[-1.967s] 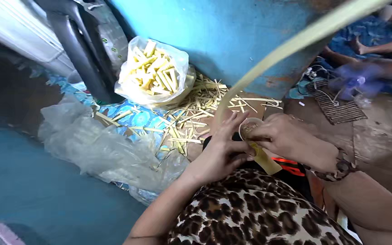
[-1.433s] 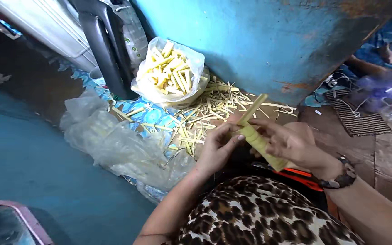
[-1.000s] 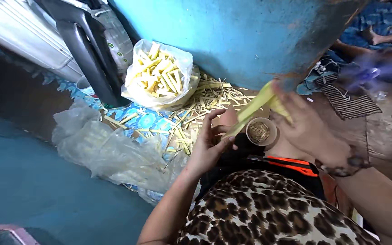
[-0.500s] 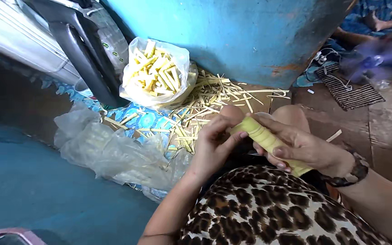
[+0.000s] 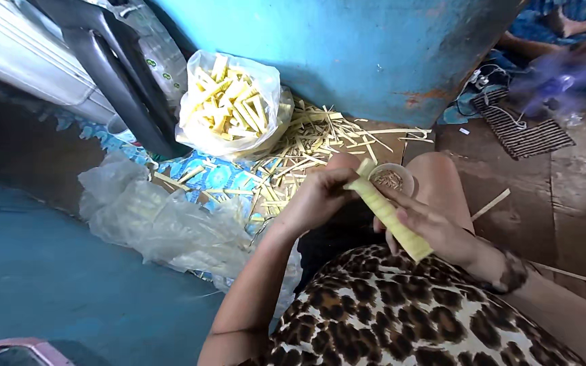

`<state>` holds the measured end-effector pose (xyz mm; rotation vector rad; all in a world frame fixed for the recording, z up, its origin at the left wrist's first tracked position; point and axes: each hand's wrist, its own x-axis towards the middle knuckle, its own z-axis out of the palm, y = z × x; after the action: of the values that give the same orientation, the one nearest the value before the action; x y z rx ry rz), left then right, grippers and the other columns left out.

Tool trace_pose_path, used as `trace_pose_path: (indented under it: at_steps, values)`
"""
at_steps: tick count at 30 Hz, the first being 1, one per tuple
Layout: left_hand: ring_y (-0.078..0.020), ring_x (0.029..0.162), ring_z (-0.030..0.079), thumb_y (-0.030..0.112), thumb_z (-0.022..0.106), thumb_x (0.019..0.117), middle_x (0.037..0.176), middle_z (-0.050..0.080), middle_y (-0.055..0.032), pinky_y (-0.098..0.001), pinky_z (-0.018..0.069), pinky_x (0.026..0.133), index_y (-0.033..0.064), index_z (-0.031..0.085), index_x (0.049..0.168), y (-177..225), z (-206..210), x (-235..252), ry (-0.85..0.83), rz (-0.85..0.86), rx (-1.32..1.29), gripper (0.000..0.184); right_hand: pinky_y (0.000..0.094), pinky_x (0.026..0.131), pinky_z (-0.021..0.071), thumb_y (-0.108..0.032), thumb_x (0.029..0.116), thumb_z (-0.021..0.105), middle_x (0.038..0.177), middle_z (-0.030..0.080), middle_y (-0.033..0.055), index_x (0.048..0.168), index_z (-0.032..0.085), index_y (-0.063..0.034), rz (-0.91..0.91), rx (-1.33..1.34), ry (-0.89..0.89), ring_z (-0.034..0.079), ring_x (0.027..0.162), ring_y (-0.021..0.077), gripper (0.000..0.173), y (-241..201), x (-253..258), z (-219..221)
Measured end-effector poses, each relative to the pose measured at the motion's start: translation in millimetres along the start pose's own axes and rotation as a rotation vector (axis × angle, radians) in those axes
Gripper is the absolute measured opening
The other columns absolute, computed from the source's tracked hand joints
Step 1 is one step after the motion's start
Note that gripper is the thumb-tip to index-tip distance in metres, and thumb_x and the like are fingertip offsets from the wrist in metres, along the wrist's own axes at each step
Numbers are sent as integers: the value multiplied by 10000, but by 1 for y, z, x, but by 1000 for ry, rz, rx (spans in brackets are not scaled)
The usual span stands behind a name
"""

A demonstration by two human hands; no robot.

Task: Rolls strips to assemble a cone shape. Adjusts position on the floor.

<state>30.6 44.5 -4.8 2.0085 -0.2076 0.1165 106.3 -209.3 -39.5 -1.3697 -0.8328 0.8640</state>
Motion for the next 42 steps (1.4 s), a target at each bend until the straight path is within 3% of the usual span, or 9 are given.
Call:
trace_pose_path:
  at_steps: [3,7,16,20,24,28,32,37,42]
  values:
    - [-103,702,680,-13,731,889,867,725,-53,-285,594,657,31,683,1108,-8,-9,5,74,-75,-40,228,326,805,589,-320,1029,606,1186,669,111,1392,641,-139,-369,-713,366,674,965,158,408,10,0,-8]
    - [-69,681,645,-33,750,864,851,705,-35,-235,562,637,25,675,1073,-9,-7,7,51,-29,-156,229,186,513,555,-269,1126,274,844,731,41,1306,597,-80,200,262,286,658,587,68,415,-11,-9,-14]
    - [-67,688,657,-24,763,864,856,715,-40,-232,576,647,17,693,1077,-14,-2,8,78,-31,-187,228,184,549,574,-231,1112,339,864,741,4,1315,614,-61,179,202,396,677,630,50,382,1,-28,-16]
    - [-95,700,682,-30,753,873,868,726,-59,-261,595,666,17,684,1091,-15,-2,8,79,-73,-196,233,209,855,581,-285,1050,572,1181,681,62,1351,633,-21,-154,-397,437,667,997,56,406,18,-36,-18]
    - [-82,688,654,-18,750,878,846,705,-48,-240,572,644,18,680,1075,-16,-3,9,28,-43,-213,211,164,512,547,-212,1116,349,909,742,23,1314,625,-59,222,245,416,661,608,46,372,7,-37,-19]
    - [-104,674,686,-31,747,876,827,727,-67,-264,598,647,10,679,1088,-16,-4,9,44,-81,-223,226,213,845,593,-254,1034,584,1166,696,57,1365,618,-6,-140,-367,428,682,975,59,415,26,-43,-16]
    - [-78,738,681,-50,752,858,899,724,-44,-247,596,698,6,687,1108,-18,-5,9,36,-25,-247,265,194,524,578,-278,1108,375,829,740,-2,1324,608,-99,192,289,304,676,589,58,365,12,-44,-16]
    - [-81,721,684,-53,751,861,874,729,-46,-249,596,692,6,686,1109,-19,-5,9,41,-52,-276,263,228,838,594,-276,1061,534,1166,713,94,1388,586,20,-226,-452,400,699,963,77,444,31,-41,-17]
    - [-83,767,713,-57,706,891,881,736,-20,-272,621,740,14,680,1033,-25,-9,7,-36,-17,-372,161,301,694,644,-517,1066,443,981,761,51,1411,556,-206,211,328,-154,751,788,169,478,10,-34,-37]
